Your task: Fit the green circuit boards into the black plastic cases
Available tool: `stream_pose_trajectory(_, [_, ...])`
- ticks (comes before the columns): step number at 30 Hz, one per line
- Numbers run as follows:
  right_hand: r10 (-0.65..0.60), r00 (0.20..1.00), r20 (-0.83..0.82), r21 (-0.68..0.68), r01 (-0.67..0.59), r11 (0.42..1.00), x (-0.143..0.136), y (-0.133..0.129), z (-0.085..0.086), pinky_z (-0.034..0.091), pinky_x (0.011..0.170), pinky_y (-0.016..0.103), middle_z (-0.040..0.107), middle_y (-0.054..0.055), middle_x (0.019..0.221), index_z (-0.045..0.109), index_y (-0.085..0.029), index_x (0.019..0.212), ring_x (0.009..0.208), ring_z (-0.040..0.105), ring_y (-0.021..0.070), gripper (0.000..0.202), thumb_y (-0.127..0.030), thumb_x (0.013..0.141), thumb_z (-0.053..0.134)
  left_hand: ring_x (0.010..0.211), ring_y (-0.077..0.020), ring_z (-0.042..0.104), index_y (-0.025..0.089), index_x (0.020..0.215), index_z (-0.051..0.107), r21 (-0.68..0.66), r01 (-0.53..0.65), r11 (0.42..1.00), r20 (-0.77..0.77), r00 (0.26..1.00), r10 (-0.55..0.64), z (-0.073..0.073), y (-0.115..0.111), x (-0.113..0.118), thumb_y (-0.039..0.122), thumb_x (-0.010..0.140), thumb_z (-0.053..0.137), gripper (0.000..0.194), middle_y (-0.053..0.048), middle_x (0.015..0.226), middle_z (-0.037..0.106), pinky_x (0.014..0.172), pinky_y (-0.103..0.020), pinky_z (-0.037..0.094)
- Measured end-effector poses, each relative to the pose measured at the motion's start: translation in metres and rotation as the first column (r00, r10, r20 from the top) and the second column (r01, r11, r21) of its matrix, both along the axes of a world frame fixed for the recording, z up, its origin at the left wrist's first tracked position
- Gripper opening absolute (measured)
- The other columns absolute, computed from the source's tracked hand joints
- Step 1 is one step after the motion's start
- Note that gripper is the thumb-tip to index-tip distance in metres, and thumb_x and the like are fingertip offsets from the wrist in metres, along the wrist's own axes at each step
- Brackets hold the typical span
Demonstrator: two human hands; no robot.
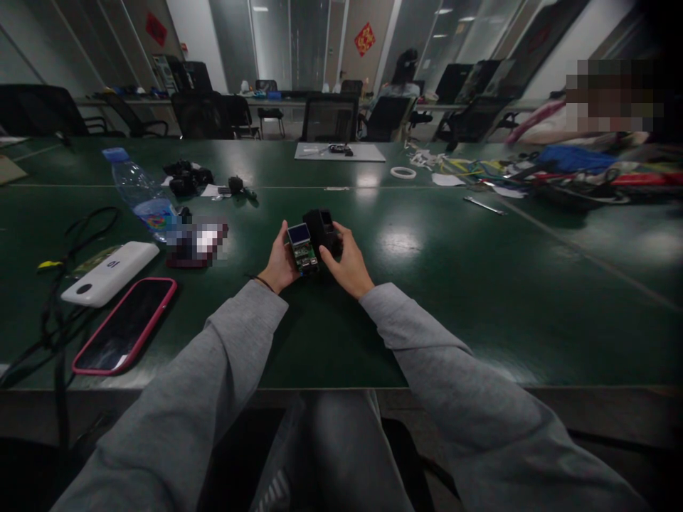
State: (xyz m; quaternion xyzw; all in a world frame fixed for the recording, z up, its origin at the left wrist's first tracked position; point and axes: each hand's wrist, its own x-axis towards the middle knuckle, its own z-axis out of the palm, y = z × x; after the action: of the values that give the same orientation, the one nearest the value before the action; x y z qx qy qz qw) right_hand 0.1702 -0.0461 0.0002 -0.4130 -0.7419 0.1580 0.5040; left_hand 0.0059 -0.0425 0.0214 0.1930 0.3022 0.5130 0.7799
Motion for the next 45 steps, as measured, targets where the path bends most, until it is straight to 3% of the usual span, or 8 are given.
stream_pose_trajectory(4, [0.042,0.996,-0.083,-0.101,-0.050,0.994,0.000,0.002,-0.001,0.046,0.103,0.052,0.052,0.016,0.132,0.038,-0.019,0.137,0.118,0.055,0.0284,0.062,-0.044,0.085,0.061,0.092,-0.0297,0.070,0.014,0.111,0.068,0.016,0.022,1.000,-0.038,0.999,-0.022,0.000,0.000,-0.001,0.068,0.085,0.046,0.065,-0.013,0.085,0.074,0.086,-0.046,0.053])
stream_pose_trajectory(8, [0.068,0.977,-0.201,-0.217,-0.112,0.970,-0.002,0.005,-0.006,0.048,0.099,0.050,0.057,0.013,0.118,0.037,-0.019,0.136,0.108,0.059,0.0265,0.065,-0.048,0.084,0.062,0.090,-0.0288,0.070,0.015,0.111,0.069,-0.003,0.027,1.000,-0.047,0.999,-0.027,0.002,-0.002,0.000,0.069,0.085,0.046,0.064,-0.012,0.085,0.074,0.086,-0.045,0.053])
stream_pose_trajectory(13, [0.051,0.967,-0.248,-0.281,-0.122,0.952,-0.004,0.009,-0.012,0.048,0.099,0.049,0.056,0.014,0.116,0.033,-0.017,0.138,0.106,0.059,0.0263,0.073,-0.044,0.079,0.067,0.086,-0.0281,0.070,0.014,0.107,0.070,0.002,0.046,0.999,-0.039,0.998,-0.045,0.005,-0.004,0.001,0.066,0.086,0.046,0.061,-0.012,0.081,0.074,0.083,-0.044,0.054])
stream_pose_trajectory(23, [-0.033,0.994,-0.109,-0.103,0.022,0.994,-0.002,0.006,-0.010,0.046,0.102,0.051,0.051,0.017,0.127,0.028,-0.017,0.140,0.116,0.054,0.0275,0.072,-0.039,0.081,0.064,0.091,-0.0309,0.070,0.013,0.112,0.069,0.029,0.092,0.995,-0.021,0.996,-0.092,0.008,-0.006,0.002,0.065,0.088,0.042,0.063,-0.014,0.084,0.074,0.086,-0.047,0.052])
stream_pose_trajectory(30, [-0.121,0.993,-0.008,0.046,0.122,0.992,0.000,0.006,-0.009,0.042,0.107,0.053,0.045,0.017,0.132,0.028,-0.018,0.142,0.123,0.047,0.0283,0.069,-0.037,0.084,0.061,0.091,-0.0309,0.070,0.012,0.114,0.069,0.042,0.095,0.995,-0.035,0.995,-0.094,0.006,-0.005,0.002,0.066,0.088,0.041,0.065,-0.015,0.085,0.074,0.087,-0.046,0.053])
stream_pose_trajectory(37, [-0.137,0.990,-0.023,0.065,0.138,0.988,0.001,0.009,-0.011,0.040,0.109,0.052,0.046,0.017,0.130,0.033,-0.015,0.139,0.124,0.047,0.0288,0.065,-0.034,0.084,0.060,0.091,-0.0305,0.070,0.012,0.113,0.070,0.067,0.128,0.990,-0.050,0.991,-0.125,0.006,-0.005,0.001,0.074,0.085,0.038,0.076,-0.015,0.084,0.075,0.085,-0.045,0.053])
stream_pose_trajectory(45, [-0.128,0.991,-0.027,0.022,0.129,0.991,0.001,0.009,-0.012,0.043,0.107,0.052,0.048,0.016,0.128,0.036,-0.017,0.135,0.122,0.050,0.0281,0.061,-0.033,0.083,0.062,0.093,-0.0313,0.071,0.013,0.116,0.068,0.080,0.151,0.985,-0.029,0.988,-0.149,0.007,-0.006,0.002,0.070,0.086,0.042,0.070,-0.016,0.087,0.075,0.087,-0.046,0.053])
